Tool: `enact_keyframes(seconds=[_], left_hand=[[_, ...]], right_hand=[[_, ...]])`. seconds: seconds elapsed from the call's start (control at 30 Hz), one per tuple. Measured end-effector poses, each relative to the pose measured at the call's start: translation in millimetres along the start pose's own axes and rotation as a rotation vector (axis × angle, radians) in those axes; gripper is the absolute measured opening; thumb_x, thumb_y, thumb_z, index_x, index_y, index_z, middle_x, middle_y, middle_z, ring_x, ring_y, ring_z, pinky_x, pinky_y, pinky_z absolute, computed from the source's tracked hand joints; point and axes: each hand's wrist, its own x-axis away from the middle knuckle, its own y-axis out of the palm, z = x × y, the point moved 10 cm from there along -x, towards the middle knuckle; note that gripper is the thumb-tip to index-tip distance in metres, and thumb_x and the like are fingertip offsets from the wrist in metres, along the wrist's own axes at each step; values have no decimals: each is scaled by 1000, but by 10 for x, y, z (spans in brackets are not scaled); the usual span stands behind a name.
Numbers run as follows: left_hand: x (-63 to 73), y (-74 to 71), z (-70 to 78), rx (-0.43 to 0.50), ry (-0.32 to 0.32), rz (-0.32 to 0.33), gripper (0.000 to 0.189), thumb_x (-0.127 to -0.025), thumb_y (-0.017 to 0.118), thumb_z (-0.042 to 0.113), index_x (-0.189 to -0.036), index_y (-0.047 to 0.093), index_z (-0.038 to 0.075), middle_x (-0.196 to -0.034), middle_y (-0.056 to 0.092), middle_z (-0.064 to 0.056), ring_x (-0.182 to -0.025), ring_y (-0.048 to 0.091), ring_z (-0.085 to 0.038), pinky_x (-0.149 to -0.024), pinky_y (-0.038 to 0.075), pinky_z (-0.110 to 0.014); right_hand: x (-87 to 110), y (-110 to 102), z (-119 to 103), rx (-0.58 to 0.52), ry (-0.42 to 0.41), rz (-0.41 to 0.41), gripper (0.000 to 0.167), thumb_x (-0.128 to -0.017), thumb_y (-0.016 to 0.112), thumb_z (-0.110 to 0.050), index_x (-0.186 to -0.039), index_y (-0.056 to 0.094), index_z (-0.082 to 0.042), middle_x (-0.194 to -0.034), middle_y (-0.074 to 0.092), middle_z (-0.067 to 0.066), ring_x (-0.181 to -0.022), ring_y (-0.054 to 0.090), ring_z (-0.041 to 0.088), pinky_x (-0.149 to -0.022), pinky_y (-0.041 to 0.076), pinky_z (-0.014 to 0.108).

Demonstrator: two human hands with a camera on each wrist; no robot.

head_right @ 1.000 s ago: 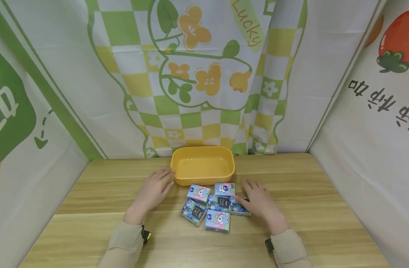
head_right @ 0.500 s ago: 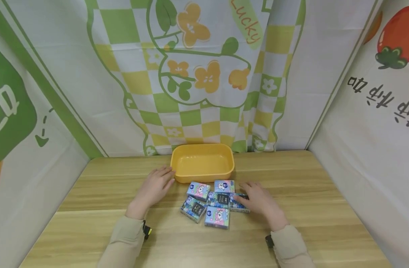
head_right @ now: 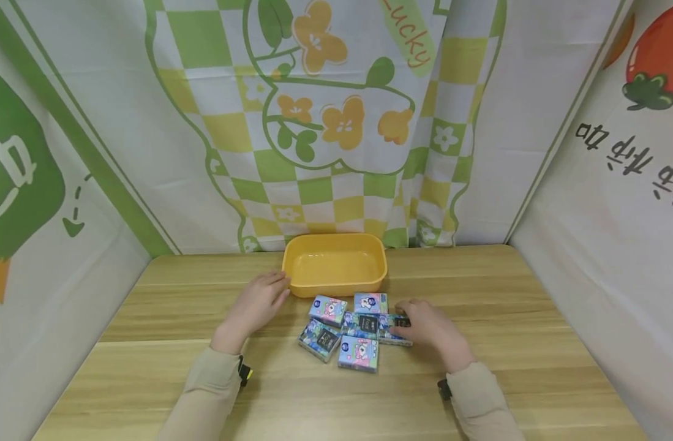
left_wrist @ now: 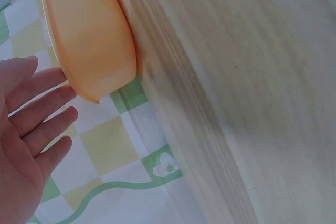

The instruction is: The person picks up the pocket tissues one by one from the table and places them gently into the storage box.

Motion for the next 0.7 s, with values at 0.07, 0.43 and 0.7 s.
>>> enact_keyframes(seconds=[0.07,0.43,0.7], left_hand=[[-12,-11,10,6,11,7,31,-93,60,18,-118,65,0,-126,61,-18,-121,54,-37,-107,41,-50],[-57,-19,11,50,53,56,25,-90,63,10,-111,68,-3,-118,65,-20,-113,60,-37,-101,47,-48],[-79,12,-13,50,46,38,25,-90,62,11,-111,68,-2,-117,66,-17,-111,62,-33,-100,49,-44]], right_hand=[[-14,13,15,-13,14,-16,58,-83,70,-37,-126,56,0,-124,60,19,-113,57,36,-98,48,53],[-80,47,72,-69,97,-94,52,-79,74,-36,-114,63,1,-109,65,14,-99,61,29,-90,52,49],[-102,82,106,-120,150,-164,52,-79,75,-36,-113,62,2,-109,66,14,-101,61,30,-89,52,48]])
